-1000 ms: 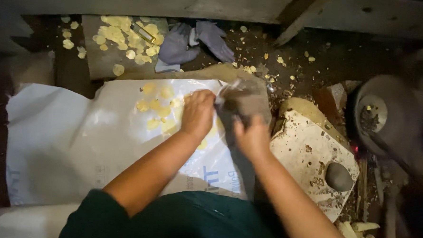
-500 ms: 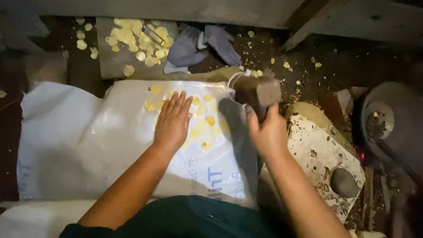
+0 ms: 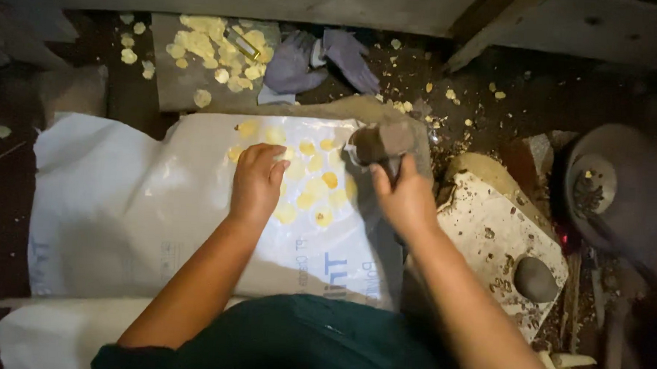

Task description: Crushing and grinding nut pieces using a wooden mallet and a stone on the floor

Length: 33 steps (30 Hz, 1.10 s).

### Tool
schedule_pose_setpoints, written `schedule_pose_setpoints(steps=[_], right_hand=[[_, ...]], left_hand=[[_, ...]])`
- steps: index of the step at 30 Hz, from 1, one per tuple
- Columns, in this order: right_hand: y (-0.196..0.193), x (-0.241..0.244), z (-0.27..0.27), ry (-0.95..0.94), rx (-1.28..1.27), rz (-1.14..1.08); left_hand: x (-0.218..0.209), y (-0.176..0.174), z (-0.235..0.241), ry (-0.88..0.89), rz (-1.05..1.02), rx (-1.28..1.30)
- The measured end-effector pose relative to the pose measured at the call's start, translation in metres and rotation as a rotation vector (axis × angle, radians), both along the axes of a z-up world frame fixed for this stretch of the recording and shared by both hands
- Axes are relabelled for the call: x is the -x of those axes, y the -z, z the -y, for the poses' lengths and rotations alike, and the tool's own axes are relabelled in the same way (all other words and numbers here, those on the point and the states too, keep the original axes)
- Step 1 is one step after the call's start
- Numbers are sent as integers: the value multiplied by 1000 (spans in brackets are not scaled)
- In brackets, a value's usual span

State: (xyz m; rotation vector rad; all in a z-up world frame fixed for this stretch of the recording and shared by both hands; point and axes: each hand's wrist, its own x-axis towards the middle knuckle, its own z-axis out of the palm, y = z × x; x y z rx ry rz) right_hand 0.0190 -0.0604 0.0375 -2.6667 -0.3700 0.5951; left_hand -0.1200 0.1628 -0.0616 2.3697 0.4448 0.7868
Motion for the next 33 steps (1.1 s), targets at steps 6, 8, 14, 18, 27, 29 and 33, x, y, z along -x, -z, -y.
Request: schedule_pose_setpoints(steps=[6, 8, 14, 18, 27, 29, 33], right_hand=[[44, -12, 4, -49, 47, 17], [20, -21, 3, -65, -11, -88], [19, 8, 2, -8, -1, -15], [19, -8, 8, -40, -14, -79], [-36, -12, -8, 64, -453, 339], [22, -22, -10, 15, -457, 490], [43, -20, -38, -46, -40, 54]], left_hand=[[13, -7, -8, 11, -114, -33], [18, -12, -5, 47, -100, -61], [-10, -6, 0, 61, -31, 202], [-70, -20, 22, 184, -74, 512], [-115, 24, 31, 284, -116, 11], [-111, 15, 30, 255, -200, -18], [-76, -25, 15, 113, -323, 153]])
